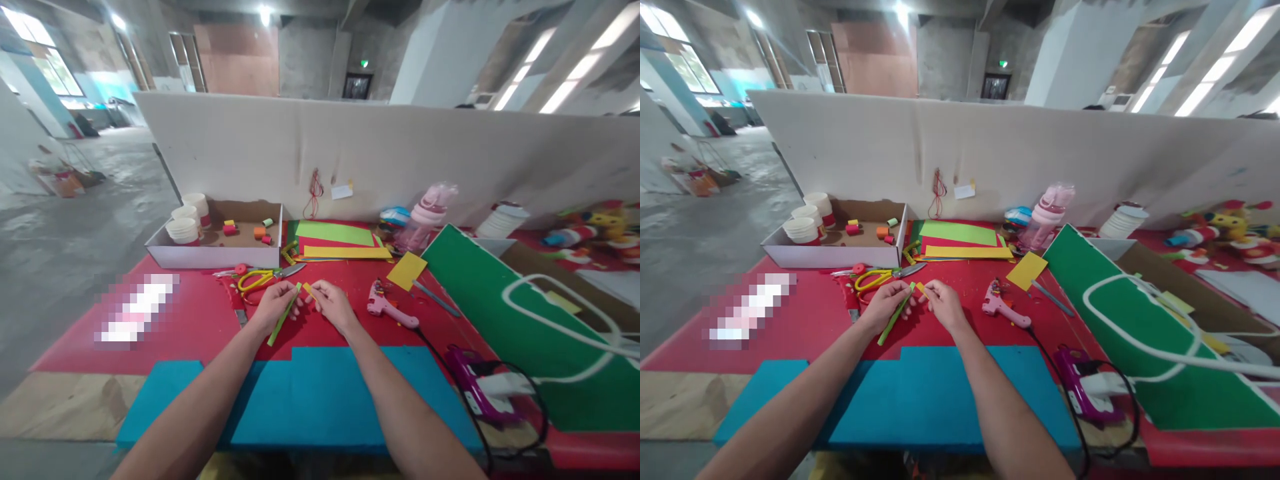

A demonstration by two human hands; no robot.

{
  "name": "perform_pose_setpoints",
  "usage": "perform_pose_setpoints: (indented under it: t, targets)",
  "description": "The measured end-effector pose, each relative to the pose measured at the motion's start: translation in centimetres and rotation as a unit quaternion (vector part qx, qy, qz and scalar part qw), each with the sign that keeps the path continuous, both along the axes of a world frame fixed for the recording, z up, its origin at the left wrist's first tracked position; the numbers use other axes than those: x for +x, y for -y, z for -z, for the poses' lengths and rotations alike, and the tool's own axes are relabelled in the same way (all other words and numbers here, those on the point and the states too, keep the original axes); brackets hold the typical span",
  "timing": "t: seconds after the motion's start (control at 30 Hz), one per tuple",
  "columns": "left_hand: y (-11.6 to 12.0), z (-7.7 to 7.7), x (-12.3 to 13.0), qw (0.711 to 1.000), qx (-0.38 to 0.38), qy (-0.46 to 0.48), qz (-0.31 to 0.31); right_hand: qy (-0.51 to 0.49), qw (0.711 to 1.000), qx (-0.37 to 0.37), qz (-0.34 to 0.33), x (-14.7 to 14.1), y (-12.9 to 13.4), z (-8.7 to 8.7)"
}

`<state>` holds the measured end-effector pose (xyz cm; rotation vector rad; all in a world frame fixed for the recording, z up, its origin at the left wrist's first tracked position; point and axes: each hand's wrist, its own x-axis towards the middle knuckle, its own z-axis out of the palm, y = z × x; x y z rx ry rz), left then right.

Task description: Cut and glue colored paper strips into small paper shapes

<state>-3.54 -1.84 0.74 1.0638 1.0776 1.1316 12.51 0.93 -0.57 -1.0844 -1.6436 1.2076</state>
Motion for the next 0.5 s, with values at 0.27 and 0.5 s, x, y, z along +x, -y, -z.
perform_pose_setpoints:
  t: [0.27, 0.5]
  targets:
    - [-0.21, 0.39, 0.38, 0.999, -0.006, -0.034, 0.009, 0.012, 0.999, 0.0, 0.03, -0.38, 0.17, 0.14]
    - [-0.22, 0.51, 0.22, 1.0, -0.001, -0.013, 0.011, -0.015, 0.999, -0.033, 0.027, -0.32, 0.25, -0.12]
